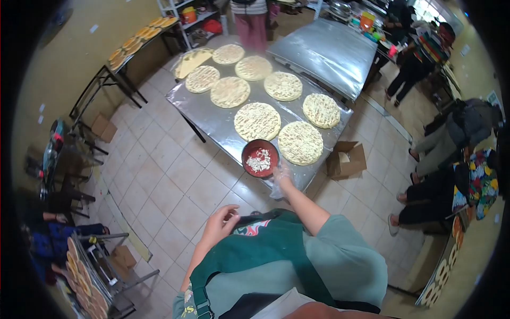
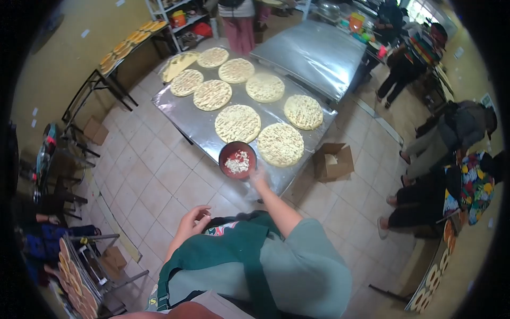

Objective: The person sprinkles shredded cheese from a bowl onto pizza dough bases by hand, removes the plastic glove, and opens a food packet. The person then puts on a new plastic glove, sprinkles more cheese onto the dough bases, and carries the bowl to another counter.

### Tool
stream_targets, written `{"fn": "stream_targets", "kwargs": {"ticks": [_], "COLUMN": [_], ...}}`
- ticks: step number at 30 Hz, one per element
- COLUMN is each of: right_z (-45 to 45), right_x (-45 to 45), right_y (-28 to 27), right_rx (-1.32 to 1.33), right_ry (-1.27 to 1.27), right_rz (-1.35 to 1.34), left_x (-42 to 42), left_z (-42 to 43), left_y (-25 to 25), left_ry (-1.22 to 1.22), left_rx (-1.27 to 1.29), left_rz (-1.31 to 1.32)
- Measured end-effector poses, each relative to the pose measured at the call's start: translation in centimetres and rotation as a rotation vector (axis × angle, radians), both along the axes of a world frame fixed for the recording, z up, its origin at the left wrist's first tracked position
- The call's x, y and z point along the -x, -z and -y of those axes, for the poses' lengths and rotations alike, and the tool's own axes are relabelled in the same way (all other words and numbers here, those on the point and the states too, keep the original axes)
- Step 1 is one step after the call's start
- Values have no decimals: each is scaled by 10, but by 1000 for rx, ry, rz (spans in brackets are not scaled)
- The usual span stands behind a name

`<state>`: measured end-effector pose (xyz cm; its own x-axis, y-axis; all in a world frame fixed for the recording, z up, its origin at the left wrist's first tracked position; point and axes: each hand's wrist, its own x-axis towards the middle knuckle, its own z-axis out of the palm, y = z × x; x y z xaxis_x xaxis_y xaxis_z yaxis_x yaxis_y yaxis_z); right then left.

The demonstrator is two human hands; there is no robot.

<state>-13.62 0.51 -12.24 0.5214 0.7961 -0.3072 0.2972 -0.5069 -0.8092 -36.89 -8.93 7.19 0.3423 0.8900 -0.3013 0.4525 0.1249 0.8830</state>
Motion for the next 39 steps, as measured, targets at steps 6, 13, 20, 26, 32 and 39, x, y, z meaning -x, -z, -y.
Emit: {"fn": "stream_targets", "kwargs": {"ticks": [6, 13, 20, 26, 32, 39], "right_z": [-14, -59, -54, -96, -157, -188], "right_x": [1, 77, 103, 169, 228, 281], "right_y": [79, -30, -31, -109, -119, -130], "right_rx": [181, 152, 48, -282, 32, -62], "right_ry": [-182, 355, 289, 129, -525, -1146], "right_rz": [-86, 125, 215, 650, 559, 548], "left_x": [46, -14, 16, 82, 127, 189], "left_z": [-70, -201, -224, -264, -278, -299], "left_y": [86, 129, 129, 141, 99, 100], "left_ry": [-17, -39, -63, 4, 42, -80], "left_rx": [221, 802, 783, 916, 458, 140], "left_rz": [136, 325, 265, 682, 623, 602]}}
